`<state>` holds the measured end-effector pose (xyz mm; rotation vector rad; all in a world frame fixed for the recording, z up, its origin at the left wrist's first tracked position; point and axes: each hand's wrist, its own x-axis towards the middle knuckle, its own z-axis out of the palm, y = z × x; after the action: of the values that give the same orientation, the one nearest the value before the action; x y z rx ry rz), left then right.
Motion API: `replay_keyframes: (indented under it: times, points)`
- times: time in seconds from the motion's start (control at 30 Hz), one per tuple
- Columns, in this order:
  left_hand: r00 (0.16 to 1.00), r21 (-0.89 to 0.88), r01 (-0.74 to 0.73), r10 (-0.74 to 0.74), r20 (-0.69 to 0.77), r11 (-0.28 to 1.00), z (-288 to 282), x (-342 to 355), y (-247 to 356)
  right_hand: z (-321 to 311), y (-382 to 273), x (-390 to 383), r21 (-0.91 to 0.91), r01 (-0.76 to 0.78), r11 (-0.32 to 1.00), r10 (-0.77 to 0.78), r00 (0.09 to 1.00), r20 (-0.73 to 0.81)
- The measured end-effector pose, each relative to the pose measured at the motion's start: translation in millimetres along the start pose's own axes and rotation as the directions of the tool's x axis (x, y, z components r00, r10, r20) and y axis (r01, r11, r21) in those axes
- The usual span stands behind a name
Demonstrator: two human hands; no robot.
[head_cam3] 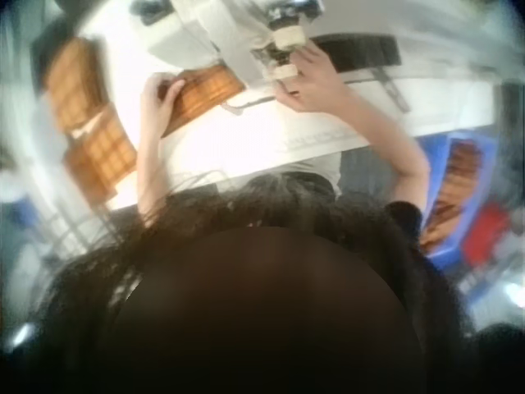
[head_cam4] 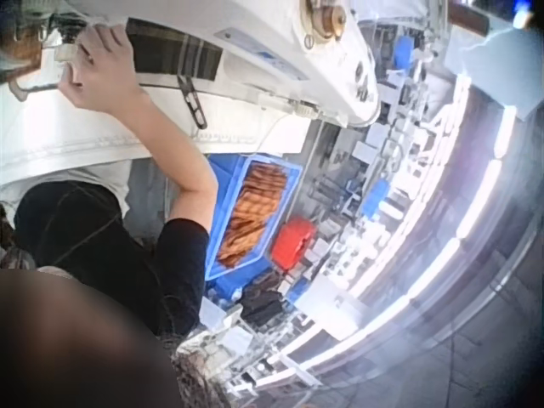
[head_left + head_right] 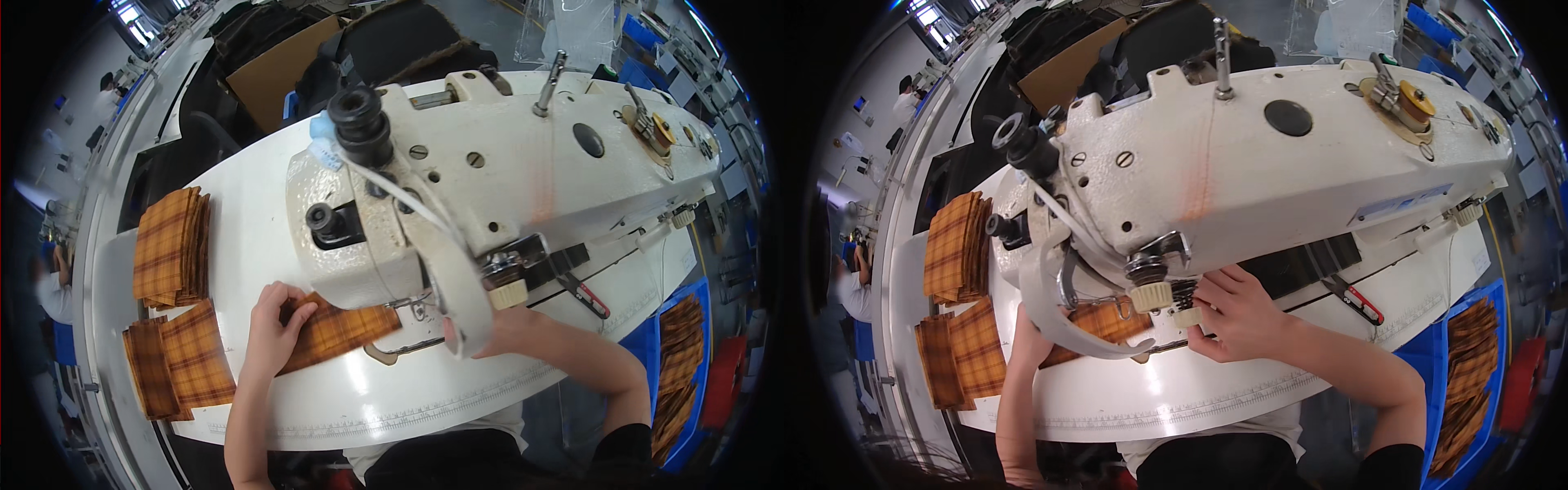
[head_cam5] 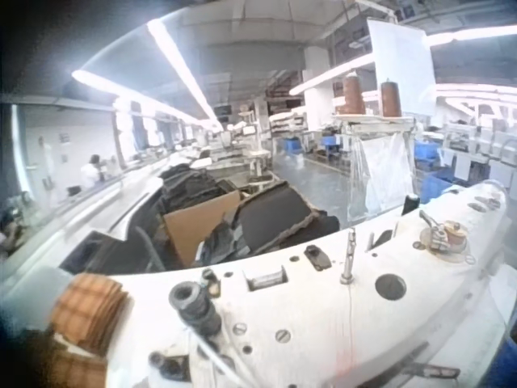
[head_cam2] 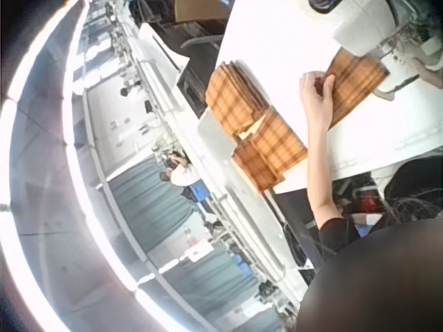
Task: Sewing together small square fabric patches using an industrial sewing machine.
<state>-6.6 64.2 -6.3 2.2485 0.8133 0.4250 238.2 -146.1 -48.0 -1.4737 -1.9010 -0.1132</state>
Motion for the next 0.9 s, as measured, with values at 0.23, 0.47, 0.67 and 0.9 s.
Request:
replay_keyframes:
  times: [0.23,0.47,0.67,0.9]
  points:
    - [0.999,0.008,0.018,-0.018,-0.030,1.000,-6,-22,4,-19,-16,22,-0.081,-0.008,0.997,0.006,1.000,-0.020]
    - [0.999,-0.012,-0.010,0.010,-0.038,1.000,-9,-24,3,-18,-12,20,-0.272,0.113,0.956,-0.091,0.992,0.092]
    - [0.986,-0.165,0.163,-0.164,0.006,0.973,-26,-42,5,-8,-12,5,-0.165,-0.075,0.983,0.088,0.994,0.070]
    - [0.729,-0.364,-0.027,-0.230,-0.645,0.931,-155,-104,-34,-13,-11,8,-0.111,-0.003,0.994,0.002,1.000,-0.011]
